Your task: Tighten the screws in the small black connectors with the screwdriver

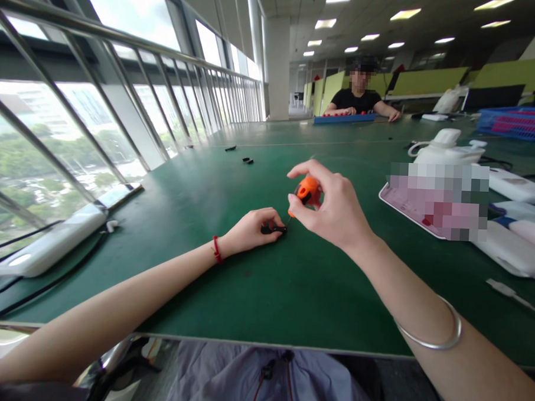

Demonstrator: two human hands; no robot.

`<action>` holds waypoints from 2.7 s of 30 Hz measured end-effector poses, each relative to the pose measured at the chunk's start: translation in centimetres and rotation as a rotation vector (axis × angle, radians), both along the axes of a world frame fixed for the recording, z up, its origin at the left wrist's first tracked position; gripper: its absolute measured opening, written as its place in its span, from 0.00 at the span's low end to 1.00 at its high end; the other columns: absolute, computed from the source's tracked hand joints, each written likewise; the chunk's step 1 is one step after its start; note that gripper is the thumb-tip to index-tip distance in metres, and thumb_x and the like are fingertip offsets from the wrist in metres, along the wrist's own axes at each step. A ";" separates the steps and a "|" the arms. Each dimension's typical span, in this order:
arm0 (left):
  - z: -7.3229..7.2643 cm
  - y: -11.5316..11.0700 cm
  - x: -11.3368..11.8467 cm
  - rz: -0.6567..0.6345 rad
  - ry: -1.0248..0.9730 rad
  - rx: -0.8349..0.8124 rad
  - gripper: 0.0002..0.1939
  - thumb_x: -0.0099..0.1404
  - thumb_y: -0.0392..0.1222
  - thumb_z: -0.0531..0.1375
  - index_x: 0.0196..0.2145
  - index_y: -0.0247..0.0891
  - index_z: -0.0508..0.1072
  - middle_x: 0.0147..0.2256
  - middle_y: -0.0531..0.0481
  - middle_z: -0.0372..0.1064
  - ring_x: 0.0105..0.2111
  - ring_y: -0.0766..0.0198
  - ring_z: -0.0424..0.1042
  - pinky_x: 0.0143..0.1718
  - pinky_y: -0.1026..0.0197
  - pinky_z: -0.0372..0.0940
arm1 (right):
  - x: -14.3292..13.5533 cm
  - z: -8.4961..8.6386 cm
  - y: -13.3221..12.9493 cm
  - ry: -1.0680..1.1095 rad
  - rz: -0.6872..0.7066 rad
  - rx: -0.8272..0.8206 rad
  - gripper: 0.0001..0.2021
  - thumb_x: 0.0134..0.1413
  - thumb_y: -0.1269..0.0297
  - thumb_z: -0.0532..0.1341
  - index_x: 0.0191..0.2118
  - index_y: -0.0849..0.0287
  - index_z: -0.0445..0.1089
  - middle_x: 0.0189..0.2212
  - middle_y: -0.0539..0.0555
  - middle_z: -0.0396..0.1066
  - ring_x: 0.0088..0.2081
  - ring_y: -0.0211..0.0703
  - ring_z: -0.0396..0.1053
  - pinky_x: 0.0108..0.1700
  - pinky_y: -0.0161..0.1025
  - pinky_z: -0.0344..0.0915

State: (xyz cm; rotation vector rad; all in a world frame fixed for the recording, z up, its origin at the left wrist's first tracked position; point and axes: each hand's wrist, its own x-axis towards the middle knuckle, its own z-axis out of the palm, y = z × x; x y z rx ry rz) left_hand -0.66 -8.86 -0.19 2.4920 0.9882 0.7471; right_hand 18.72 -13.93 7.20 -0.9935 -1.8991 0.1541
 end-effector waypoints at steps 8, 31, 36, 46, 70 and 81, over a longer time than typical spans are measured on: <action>0.0 0.0 0.0 -0.001 0.000 0.010 0.04 0.56 0.36 0.59 0.32 0.37 0.70 0.33 0.51 0.70 0.32 0.66 0.68 0.34 0.65 0.65 | -0.1 -0.1 -0.1 -0.028 -0.044 -0.092 0.06 0.49 0.59 0.61 0.30 0.54 0.68 0.18 0.47 0.62 0.20 0.36 0.58 0.25 0.36 0.56; 0.0 0.0 0.0 -0.003 0.005 0.029 0.04 0.56 0.37 0.58 0.32 0.37 0.70 0.33 0.51 0.69 0.32 0.66 0.68 0.33 0.66 0.64 | -0.1 0.1 -0.1 -0.017 -0.086 -0.066 0.06 0.49 0.58 0.61 0.31 0.55 0.69 0.17 0.47 0.60 0.19 0.36 0.57 0.25 0.36 0.56; 0.0 -0.1 0.0 0.006 0.015 0.018 0.05 0.57 0.37 0.58 0.33 0.37 0.70 0.34 0.51 0.70 0.32 0.66 0.69 0.34 0.65 0.65 | -0.1 0.1 0.0 0.032 -0.018 -0.002 0.15 0.45 0.67 0.62 0.42 0.54 0.66 0.24 0.47 0.64 0.24 0.38 0.62 0.28 0.36 0.59; 0.0 -0.1 0.0 0.006 0.020 0.029 0.05 0.57 0.37 0.58 0.33 0.37 0.70 0.34 0.51 0.70 0.32 0.66 0.69 0.33 0.65 0.64 | -0.1 0.1 0.0 0.015 -0.042 -0.029 0.10 0.47 0.66 0.61 0.38 0.56 0.68 0.22 0.48 0.63 0.23 0.37 0.60 0.27 0.36 0.58; -0.1 0.0 0.0 -0.005 0.013 0.043 0.05 0.57 0.37 0.58 0.33 0.37 0.70 0.33 0.51 0.69 0.32 0.66 0.68 0.33 0.66 0.64 | 0.0 0.1 0.1 0.017 -0.027 -0.045 0.13 0.47 0.64 0.61 0.41 0.55 0.68 0.24 0.49 0.66 0.25 0.39 0.63 0.29 0.37 0.59; -0.1 0.1 0.0 -0.003 0.023 0.038 0.04 0.57 0.37 0.58 0.33 0.37 0.70 0.33 0.52 0.69 0.32 0.66 0.68 0.33 0.66 0.64 | -0.1 0.2 -0.1 0.028 -0.052 -0.039 0.08 0.47 0.65 0.61 0.37 0.55 0.68 0.21 0.47 0.64 0.22 0.37 0.60 0.27 0.36 0.57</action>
